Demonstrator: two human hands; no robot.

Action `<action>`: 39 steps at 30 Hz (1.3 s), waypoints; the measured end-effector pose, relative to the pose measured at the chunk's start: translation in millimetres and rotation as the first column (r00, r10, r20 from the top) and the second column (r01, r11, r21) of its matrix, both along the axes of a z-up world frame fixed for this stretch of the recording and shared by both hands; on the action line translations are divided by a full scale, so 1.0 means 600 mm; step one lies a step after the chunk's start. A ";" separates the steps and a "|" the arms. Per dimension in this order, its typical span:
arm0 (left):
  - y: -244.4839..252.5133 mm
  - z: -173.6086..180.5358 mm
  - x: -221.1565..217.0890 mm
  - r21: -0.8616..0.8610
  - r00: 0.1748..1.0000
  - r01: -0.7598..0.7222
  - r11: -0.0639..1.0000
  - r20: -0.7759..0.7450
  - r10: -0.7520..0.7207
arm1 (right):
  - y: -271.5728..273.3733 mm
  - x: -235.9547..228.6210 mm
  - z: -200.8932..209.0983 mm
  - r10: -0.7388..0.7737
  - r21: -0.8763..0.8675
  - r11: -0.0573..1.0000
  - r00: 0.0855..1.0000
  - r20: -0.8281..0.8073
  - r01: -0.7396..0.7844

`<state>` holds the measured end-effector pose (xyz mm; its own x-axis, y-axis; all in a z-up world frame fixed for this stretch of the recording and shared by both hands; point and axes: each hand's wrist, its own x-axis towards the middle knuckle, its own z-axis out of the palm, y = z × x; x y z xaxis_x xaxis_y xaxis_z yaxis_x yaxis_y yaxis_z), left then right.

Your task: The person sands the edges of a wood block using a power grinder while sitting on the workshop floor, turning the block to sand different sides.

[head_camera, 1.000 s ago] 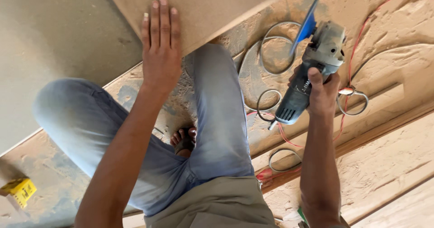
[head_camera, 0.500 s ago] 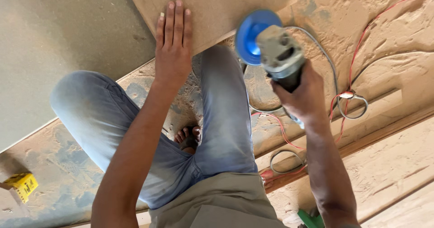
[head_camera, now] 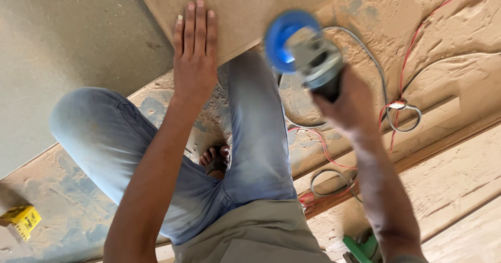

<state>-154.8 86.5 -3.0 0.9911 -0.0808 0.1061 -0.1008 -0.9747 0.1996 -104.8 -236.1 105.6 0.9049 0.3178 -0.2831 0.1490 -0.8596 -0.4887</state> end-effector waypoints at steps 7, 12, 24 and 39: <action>-0.001 -0.002 0.001 -0.014 1.000 -0.013 1.000 0.002 0.013 | -0.141 0.091 -0.029 -0.110 0.002 0.994 0.971 0.212 0.113; -0.004 0.001 0.003 -0.002 1.000 -0.016 1.000 -0.007 0.016 | -0.108 0.052 -0.034 -0.115 0.089 0.991 0.985 0.127 0.104; -0.004 0.008 0.005 -0.016 1.000 -0.005 1.000 0.007 0.005 | -0.031 -0.003 -0.054 -0.108 0.266 0.958 0.994 -0.024 0.111; -0.007 0.006 0.006 -0.018 1.000 -0.009 1.000 0.013 0.009 | -0.059 -0.003 -0.062 -0.216 0.289 0.936 0.976 0.016 0.203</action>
